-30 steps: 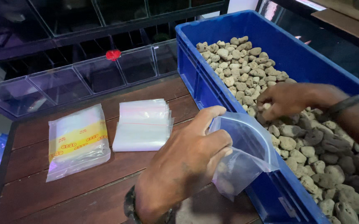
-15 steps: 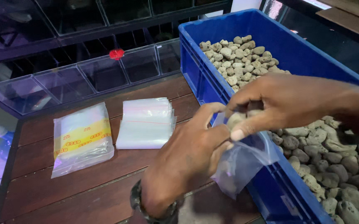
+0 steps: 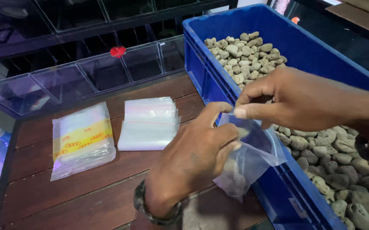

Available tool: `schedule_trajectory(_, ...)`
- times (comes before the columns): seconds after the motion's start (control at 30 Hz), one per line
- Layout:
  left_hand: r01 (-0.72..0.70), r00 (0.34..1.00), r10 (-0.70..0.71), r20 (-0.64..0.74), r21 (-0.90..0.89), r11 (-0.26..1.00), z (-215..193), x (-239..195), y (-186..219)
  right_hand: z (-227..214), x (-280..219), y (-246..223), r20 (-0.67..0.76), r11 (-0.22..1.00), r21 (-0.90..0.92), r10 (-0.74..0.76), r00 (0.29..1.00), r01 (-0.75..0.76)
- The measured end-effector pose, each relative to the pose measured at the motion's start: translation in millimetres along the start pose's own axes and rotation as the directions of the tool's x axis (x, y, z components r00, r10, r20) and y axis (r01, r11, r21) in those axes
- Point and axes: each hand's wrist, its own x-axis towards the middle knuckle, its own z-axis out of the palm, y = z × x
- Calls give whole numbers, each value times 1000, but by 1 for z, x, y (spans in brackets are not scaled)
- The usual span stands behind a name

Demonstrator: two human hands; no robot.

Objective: The person takes several stones from a large blue bin by hand, places them into a clear plastic bag, seals the bag, and adds it to a larger collection of similar bags.

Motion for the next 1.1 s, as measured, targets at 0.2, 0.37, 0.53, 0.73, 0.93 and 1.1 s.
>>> schedule_trajectory(0.2,-22,999,21,-34,-23,999,-7,-1,4,-5,15,59,-235,996,87,4,972,17)
schedule_trajectory(0.37,-8,999,9,-54,20,1000,-8,1,7,17,56,141,133,969,-188,189,973,-162)
schedule_trajectory(0.53,18,999,-16,-38,46,999,-5,2,6,44,73,186,219,931,-315,260,940,-184)
schedule_trajectory(0.73,7,999,-5,-32,48,999,-4,1,4,48,79,191,168,946,-313,144,975,-85)
schedule_trajectory(0.93,-30,999,32,-37,53,998,-3,2,5,63,81,193,171,907,-417,23,985,51)
schedule_trajectory(1.1,-17,999,19,-28,60,998,-4,2,5,63,86,197,249,931,-362,50,967,45)
